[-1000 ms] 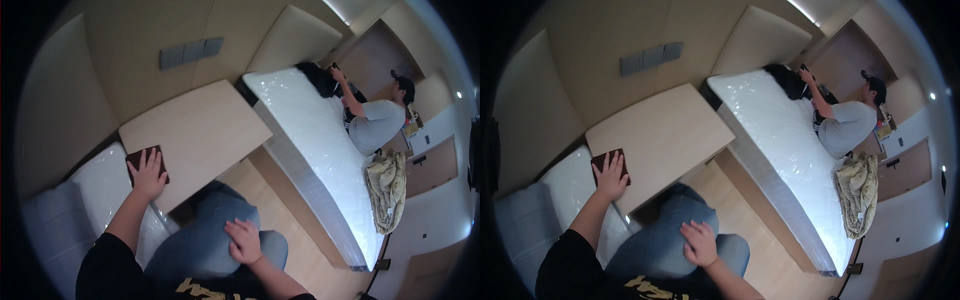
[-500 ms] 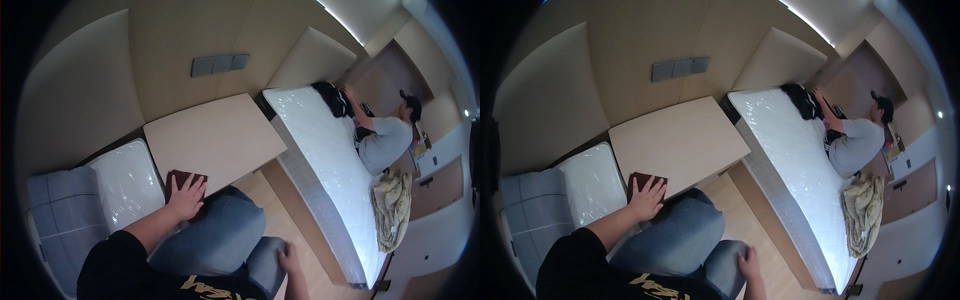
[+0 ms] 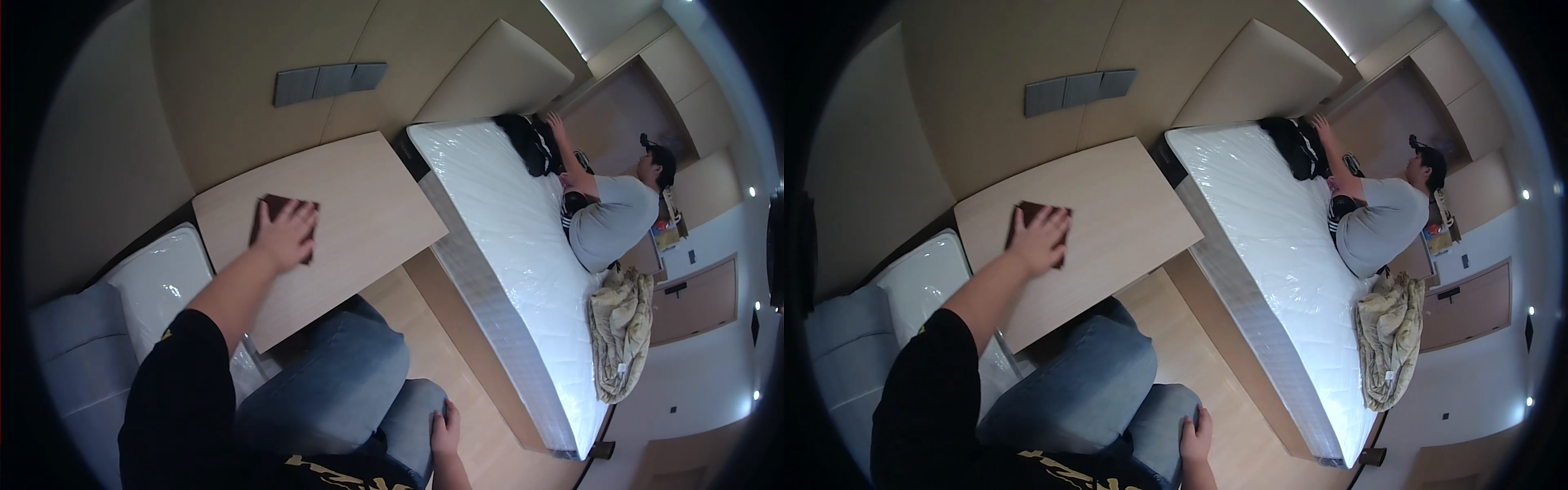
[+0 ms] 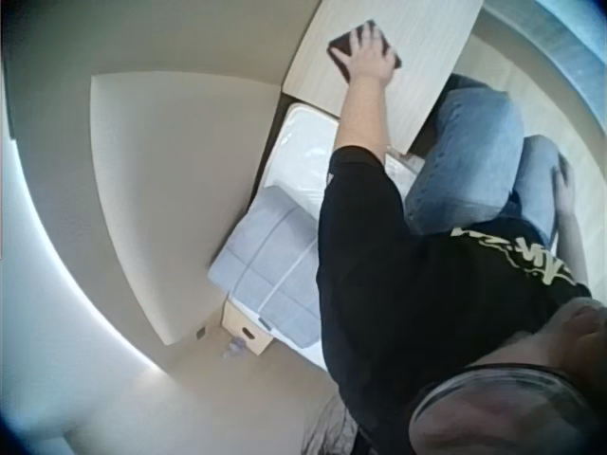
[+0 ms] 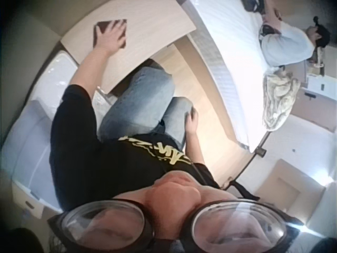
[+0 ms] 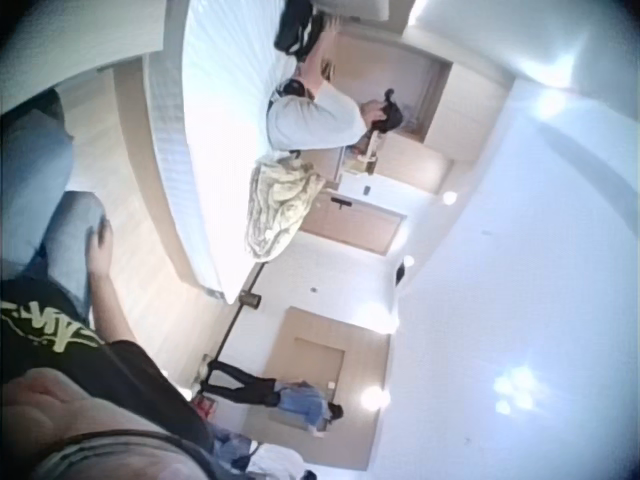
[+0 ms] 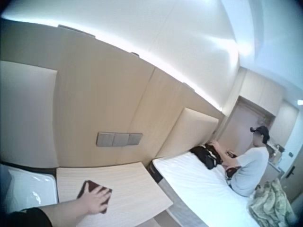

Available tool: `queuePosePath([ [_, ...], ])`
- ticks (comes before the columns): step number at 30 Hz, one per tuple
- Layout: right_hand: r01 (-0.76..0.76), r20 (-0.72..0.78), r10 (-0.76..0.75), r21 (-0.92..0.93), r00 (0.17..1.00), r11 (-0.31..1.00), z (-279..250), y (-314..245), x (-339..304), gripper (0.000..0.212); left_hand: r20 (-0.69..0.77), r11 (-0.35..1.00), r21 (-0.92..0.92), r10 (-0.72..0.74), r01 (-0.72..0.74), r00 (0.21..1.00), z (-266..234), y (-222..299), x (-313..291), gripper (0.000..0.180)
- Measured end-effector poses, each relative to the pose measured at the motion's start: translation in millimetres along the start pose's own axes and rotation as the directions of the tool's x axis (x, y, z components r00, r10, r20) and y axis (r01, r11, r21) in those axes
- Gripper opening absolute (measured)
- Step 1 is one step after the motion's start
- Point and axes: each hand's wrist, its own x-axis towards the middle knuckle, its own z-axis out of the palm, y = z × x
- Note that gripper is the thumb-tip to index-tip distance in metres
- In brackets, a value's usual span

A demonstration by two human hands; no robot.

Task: Folding a small brown cloth on a bedside table.

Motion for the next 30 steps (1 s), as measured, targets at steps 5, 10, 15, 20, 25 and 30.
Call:
queuePosePath([
  [5, -0.065, -0.018, 0.066, 0.057, 0.998, 0.996, -6.5, -1.2, -2.1, 0.049, -0.064, 0.979, -0.038, -0.201, 0.198, 0.978, -24.8, -65.9, 27.8, 0.072],
  [10, -0.091, -0.019, 0.094, 0.095, 0.995, 0.991, -3.9, 0.5, -10.9, 0.048, -0.072, 0.936, -0.007, -0.351, 0.352, 0.933, -26.1, -81.0, 39.4, 0.069],
  [15, -0.095, -0.052, 0.101, 0.099, 0.994, 0.991, -8.1, 15.6, -4.7, 0.046, -0.032, 0.807, -0.020, -0.591, 0.590, 0.806, -12.0, -25.8, 77.8, 0.071],
  [20, -0.047, -0.077, 0.050, 0.040, 0.996, 0.998, -6.8, 4.0, -2.3, 0.044, -0.040, 0.949, 0.032, -0.314, 0.315, 0.949, 3.2, 42.3, 46.6, 0.072],
  [25, -0.014, -0.094, 0.018, 0.036, 0.995, 0.999, -8.6, 4.3, -6.0, 0.044, -0.002, 0.999, 0.013, 0.047, -0.047, 0.999, 24.3, 81.2, -25.0, 0.075],
  [30, -0.031, -0.084, 0.036, 0.059, 0.996, 0.998, -5.4, -2.1, -19.5, 0.044, -0.163, 0.981, 0.008, 0.194, -0.196, 0.967, 52.1, 46.8, -117.8, 0.076],
])
